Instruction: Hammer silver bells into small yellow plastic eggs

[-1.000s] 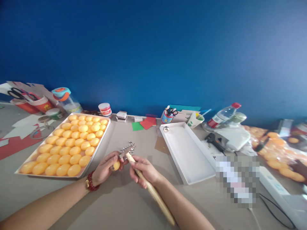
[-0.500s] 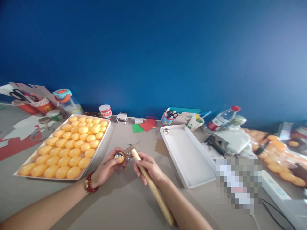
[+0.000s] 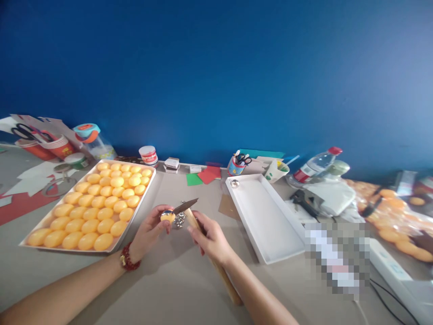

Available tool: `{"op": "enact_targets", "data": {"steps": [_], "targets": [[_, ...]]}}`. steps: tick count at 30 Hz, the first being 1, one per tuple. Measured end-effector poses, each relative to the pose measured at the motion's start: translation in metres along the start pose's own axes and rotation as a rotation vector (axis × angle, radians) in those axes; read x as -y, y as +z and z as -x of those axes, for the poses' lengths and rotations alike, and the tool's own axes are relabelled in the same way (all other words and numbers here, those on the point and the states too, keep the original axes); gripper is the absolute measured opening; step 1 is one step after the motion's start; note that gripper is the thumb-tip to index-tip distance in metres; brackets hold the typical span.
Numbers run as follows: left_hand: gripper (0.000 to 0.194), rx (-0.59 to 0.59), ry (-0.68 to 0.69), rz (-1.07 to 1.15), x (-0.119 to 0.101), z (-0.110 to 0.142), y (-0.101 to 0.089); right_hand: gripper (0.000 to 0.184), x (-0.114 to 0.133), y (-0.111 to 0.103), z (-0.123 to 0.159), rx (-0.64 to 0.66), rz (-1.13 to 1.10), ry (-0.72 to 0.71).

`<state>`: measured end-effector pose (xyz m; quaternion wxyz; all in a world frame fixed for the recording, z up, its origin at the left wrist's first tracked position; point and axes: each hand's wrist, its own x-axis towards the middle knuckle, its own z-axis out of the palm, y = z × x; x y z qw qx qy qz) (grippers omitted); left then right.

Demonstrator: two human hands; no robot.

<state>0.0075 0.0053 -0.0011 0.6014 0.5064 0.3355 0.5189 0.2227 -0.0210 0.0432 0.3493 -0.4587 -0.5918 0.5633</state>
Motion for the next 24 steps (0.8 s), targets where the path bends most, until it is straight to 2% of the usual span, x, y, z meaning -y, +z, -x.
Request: {"op": "enact_targets", "data": {"steps": [8, 12, 16, 21, 24], "targets": [[0.032, 0.006, 0.014, 0.006, 0.0028, 0.0, -0.0008, 0.034, 0.0039, 0.0029, 0.0045, 0.019, 0.103, -0.076], [0.031, 0.017, 0.015, 0.02, 0.0064, 0.0005, -0.0026, 0.033, 0.0066, 0.0042, 0.007, -0.019, 0.215, -0.105], [0.03, 0.021, 0.018, 0.043, 0.0073, 0.0001, -0.0031, 0.033, 0.007, 0.0053, 0.0087, 0.004, 0.306, -0.121], [0.031, 0.021, 0.023, 0.026, 0.0038, -0.0007, -0.0019, 0.033, 0.0075, 0.0048, 0.0085, -0.039, 0.361, -0.166], [0.03, 0.02, 0.036, 0.035, 0.0035, -0.0007, -0.002, 0.028, 0.0088, 0.0049, 0.0084, -0.005, 0.383, -0.191]]}}
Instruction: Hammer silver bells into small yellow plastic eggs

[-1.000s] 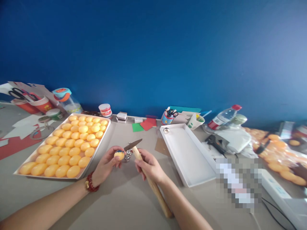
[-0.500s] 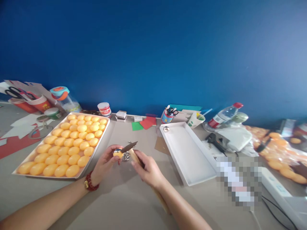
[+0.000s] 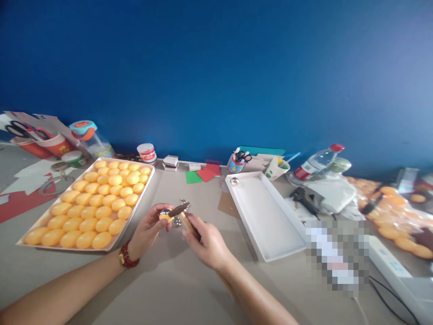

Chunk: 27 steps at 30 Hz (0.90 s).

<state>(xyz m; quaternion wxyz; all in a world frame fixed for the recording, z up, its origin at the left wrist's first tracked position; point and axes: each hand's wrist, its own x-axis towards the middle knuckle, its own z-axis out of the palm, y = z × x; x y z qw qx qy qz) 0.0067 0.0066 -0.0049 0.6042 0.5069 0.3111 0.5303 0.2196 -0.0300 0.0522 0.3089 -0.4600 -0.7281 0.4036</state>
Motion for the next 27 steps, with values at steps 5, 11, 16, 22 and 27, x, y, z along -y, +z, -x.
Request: {"op": "enact_targets", "data": {"steps": [5, 11, 16, 22, 27], "targets": [[0.029, 0.012, -0.007, 0.001, 0.002, 0.001, -0.002, 0.033, 0.002, -0.001, 0.001, -0.01, -0.029, 0.013], [0.029, 0.043, 0.006, -0.014, 0.001, 0.003, -0.001, 0.031, 0.003, -0.002, 0.002, 0.021, -0.003, 0.018], [0.031, 0.035, 0.0, -0.011, -0.001, 0.003, 0.001, 0.029, 0.004, -0.003, 0.001, 0.001, 0.019, -0.014], [0.034, 0.044, 0.004, -0.031, -0.004, 0.004, 0.001, 0.034, 0.001, 0.0, 0.003, -0.064, -0.124, 0.068], [0.03, 0.146, 0.125, -0.059, -0.006, 0.006, 0.004, 0.032, -0.001, 0.009, -0.001, -0.08, -0.418, 0.235]]}}
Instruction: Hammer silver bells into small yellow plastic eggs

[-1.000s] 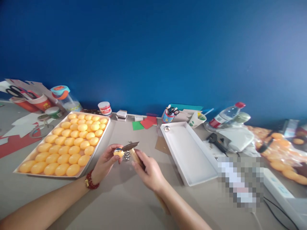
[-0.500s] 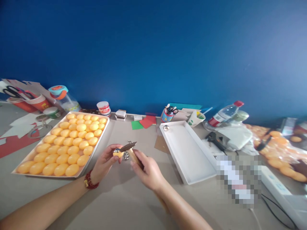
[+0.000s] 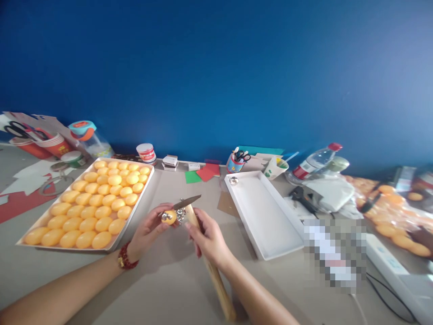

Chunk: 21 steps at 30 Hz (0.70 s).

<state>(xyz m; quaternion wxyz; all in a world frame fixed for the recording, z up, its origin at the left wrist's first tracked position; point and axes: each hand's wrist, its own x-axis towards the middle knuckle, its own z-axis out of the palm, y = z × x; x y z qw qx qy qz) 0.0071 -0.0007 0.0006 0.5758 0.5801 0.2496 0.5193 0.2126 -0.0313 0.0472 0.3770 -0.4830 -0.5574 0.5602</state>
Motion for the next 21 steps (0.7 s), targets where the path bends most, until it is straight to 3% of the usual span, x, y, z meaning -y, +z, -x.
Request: {"op": "enact_targets", "data": {"steps": [4, 8, 21], "targets": [[0.028, 0.051, 0.182, -0.13, -0.002, 0.003, 0.004, 0.039, -0.003, 0.008, -0.003, 0.015, -0.173, 0.027], [0.031, 0.111, 0.272, -0.3, -0.002, 0.006, 0.006, 0.045, -0.007, 0.015, -0.002, 0.057, -0.254, 0.067], [0.032, 0.139, 0.333, -0.456, -0.003, 0.005, 0.007, 0.045, -0.01, 0.021, 0.0, 0.093, -0.312, 0.08]]}}
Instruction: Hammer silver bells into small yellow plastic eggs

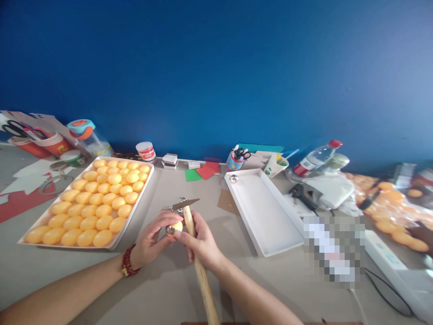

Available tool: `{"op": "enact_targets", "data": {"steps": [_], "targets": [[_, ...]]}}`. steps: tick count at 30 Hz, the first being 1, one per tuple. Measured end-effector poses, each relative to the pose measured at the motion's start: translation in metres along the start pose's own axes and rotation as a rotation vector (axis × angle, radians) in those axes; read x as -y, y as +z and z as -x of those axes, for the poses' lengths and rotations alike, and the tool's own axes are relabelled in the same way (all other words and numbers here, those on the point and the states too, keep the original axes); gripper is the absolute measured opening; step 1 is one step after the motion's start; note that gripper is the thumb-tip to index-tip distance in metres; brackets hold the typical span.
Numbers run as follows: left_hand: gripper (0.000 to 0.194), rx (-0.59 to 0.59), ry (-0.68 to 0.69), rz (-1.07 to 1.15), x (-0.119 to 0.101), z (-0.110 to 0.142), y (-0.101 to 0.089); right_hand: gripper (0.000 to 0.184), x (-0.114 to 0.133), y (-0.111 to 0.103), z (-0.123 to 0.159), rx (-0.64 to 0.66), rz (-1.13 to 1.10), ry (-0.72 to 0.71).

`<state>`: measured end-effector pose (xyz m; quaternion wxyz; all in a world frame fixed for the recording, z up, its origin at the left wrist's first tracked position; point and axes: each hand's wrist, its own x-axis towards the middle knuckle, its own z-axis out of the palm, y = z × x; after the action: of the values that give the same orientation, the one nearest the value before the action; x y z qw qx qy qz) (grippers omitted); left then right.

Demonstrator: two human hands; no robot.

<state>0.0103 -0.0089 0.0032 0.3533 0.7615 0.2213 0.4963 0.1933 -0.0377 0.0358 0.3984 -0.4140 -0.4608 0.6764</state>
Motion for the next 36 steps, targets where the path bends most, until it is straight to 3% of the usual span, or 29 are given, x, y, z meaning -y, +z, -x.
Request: {"op": "enact_targets", "data": {"steps": [12, 18, 36], "targets": [[0.034, 0.023, -0.019, 0.012, 0.0, 0.003, 0.001, 0.05, -0.001, 0.0, -0.002, -0.024, 0.014, 0.003], [0.044, 0.004, -0.134, 0.038, 0.003, 0.007, 0.002, 0.044, -0.006, -0.001, -0.003, -0.013, 0.0, 0.014], [0.04, 0.006, -0.1, 0.02, 0.003, 0.007, 0.002, 0.045, -0.009, -0.003, -0.003, 0.025, -0.037, 0.009]]}}
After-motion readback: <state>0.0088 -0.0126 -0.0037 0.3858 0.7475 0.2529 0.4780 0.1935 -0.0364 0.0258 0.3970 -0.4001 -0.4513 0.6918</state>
